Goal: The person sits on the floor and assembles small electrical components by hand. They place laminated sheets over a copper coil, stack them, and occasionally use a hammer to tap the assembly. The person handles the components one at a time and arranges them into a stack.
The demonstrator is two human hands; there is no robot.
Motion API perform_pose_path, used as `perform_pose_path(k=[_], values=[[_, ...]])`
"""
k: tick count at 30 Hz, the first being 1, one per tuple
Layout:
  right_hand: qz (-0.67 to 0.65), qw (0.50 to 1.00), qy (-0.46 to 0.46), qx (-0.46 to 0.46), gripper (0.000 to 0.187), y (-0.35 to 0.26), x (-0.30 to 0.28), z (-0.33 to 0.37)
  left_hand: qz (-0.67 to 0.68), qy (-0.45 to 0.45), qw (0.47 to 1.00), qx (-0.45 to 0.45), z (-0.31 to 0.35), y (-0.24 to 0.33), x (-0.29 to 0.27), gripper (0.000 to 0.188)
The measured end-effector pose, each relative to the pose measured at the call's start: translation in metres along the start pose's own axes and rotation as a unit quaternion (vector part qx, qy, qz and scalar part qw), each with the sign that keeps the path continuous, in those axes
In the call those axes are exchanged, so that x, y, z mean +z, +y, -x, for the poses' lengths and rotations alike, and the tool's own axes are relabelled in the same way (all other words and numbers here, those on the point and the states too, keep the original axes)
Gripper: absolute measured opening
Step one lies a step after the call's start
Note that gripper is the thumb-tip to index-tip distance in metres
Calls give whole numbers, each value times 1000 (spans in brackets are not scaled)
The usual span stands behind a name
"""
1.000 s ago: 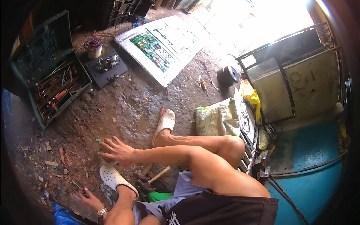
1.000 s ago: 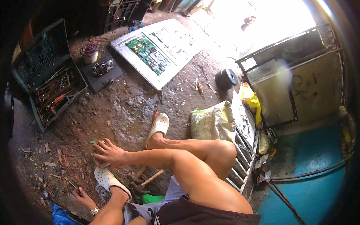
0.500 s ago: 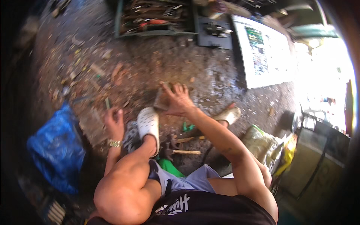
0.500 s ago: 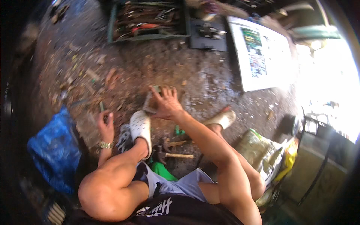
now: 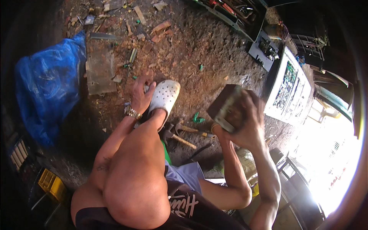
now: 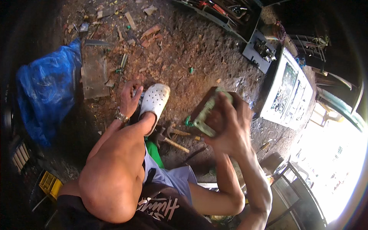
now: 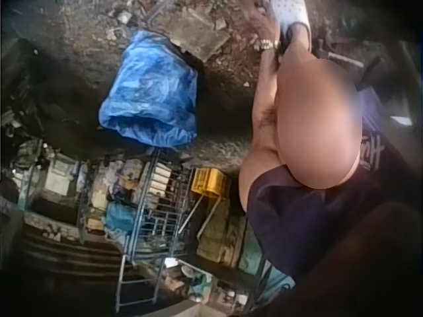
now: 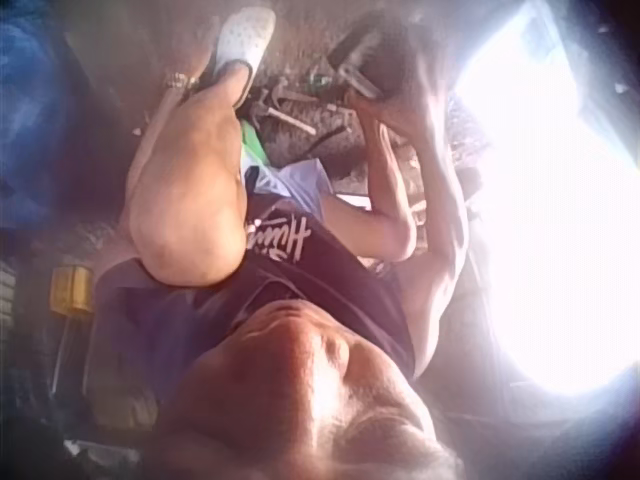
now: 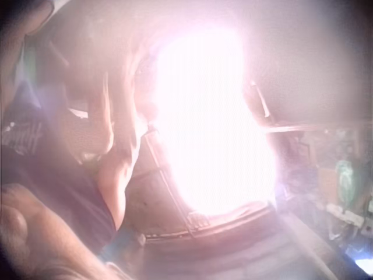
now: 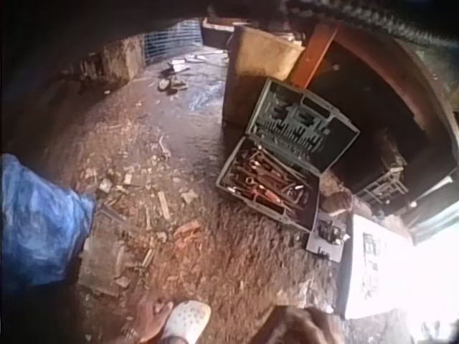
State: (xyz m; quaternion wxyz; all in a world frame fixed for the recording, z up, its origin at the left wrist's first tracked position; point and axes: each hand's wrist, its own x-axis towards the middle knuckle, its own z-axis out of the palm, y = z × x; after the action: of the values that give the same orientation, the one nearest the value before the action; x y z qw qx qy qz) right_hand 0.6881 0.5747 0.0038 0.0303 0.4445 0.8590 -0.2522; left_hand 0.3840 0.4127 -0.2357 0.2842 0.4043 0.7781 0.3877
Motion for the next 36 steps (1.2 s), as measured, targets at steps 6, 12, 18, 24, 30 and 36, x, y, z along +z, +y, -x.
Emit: perform_pose_path(k=[6, 12, 18, 24, 30, 36], values=[[-33, 991, 128, -30, 111, -21, -56, 74, 5, 6, 1000, 3, -20, 10, -16, 18], [117, 990, -51, 68, 128, -5, 54, -7, -23, 66, 997, 37, -40, 2, -34, 21], [46, 997, 36, 49, 136, 69, 157, -54, -48, 17, 999, -9, -37, 20, -35, 26], [57, 997, -20, 57, 134, 72, 162, -52, 5, -45, 996, 75, -59, 67, 4, 28], [33, 995, 39, 86, 135, 70, 177, -56, -225, -370, 844, 316, -98, 110, 54, 116], [77, 988, -11, 130, 127, 74, 185, -58, -324, -467, 671, 476, -142, 135, 126, 139]])
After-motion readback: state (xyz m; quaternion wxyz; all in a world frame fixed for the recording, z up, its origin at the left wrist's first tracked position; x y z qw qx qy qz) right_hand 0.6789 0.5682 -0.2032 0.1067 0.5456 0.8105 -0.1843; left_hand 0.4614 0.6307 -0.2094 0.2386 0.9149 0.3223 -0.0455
